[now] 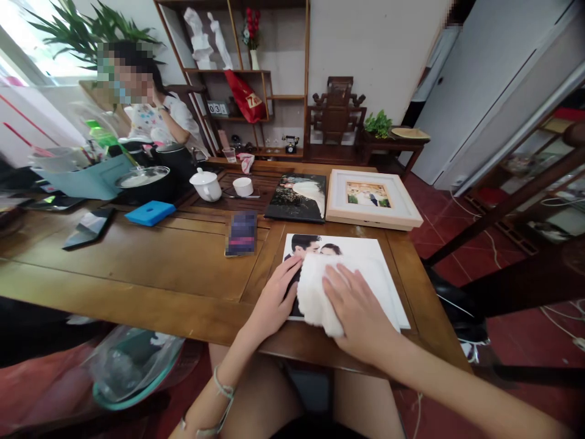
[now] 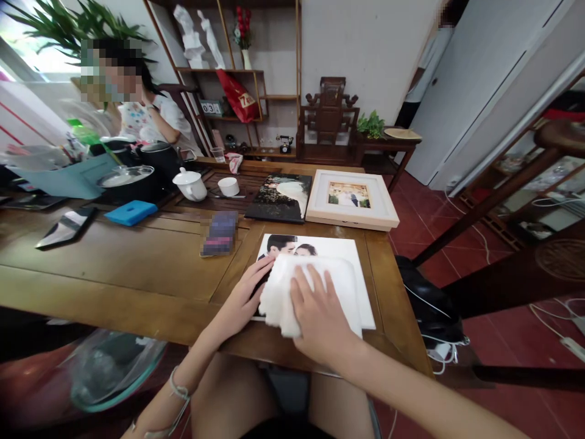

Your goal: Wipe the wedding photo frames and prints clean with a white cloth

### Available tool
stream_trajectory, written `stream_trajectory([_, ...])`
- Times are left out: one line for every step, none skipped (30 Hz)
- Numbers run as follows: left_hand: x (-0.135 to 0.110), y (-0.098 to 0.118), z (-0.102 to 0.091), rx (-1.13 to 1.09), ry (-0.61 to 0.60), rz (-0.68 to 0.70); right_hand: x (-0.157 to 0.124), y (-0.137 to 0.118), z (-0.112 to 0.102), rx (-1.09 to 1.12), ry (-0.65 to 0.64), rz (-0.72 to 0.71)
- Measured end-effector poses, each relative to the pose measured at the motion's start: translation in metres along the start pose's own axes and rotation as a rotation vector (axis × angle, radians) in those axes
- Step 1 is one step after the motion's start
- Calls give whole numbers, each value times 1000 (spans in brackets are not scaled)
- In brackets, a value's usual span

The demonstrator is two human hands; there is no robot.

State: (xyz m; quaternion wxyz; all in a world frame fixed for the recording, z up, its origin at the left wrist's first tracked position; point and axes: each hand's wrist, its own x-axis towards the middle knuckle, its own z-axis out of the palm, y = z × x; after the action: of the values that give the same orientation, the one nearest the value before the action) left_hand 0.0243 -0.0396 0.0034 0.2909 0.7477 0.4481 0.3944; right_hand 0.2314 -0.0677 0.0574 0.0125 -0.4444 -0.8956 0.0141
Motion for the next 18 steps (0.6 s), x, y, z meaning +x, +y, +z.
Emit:
stream_trajectory([0, 0, 0, -24, 0, 5, 10, 2, -3, -33, 10, 31])
stream_trajectory([0, -1, 0, -49, -2, 13, 18, 0, -5, -66, 15, 43])
stream_trajectory([0, -1, 0, -73, -7, 20, 23, -5, -6, -93, 11, 34])
stream_trajectory([0, -1, -1, -95, -9, 22, 26, -13, -6, -107, -2, 7])
stream_trajectory([0, -1, -1, -111, -11, 13, 26, -23, -5, -108, -18, -29])
stream_trajectory([-1, -1, -1, -123, -12, -3, 23, -33, -4, -101, -28, -70])
stream_trajectory([-1, -1, -2, -129, -9, -26, 18, -42, -3, -85, -28, -113])
stream_trajectory([-1, 0, -2, -130, -4, -50, 12, -50, -1, -65, -16, -158])
stream_trajectory([-1, 1, -2, -126, 1, -71, 5, -54, 0, -38, 2, -197])
stream_trajectory([-1, 2, -2, -115, 4, -85, 0, -54, 1, -1, 18, -230])
stream_trajectory([-1, 4, -2, -97, 5, -92, -5, -51, 2, 46, 31, -250])
stream_trajectory([-1, 5, -2, -71, 6, -90, -8, -43, 3, 99, 38, -258])
stream_trajectory([-2, 6, -1, -38, 1, -82, -8, -32, 4, 152, 40, -253])
stream_trajectory([-2, 7, -1, -1, -6, -66, -7, -18, 5, 198, 45, -237])
stream_trajectory([-2, 8, 0, 38, -11, -49, -4, -3, 6, 234, 58, -209])
stream_trajectory([-2, 8, 1, 76, -15, -34, 0, 14, 7, 258, 84, -172])
stream_trajectory([-2, 7, 1, 111, -16, -22, 7, 30, 8, 275, 120, -131])
stream_trajectory([-2, 7, 2, 140, -15, -13, 14, 45, 10, 291, 158, -96])
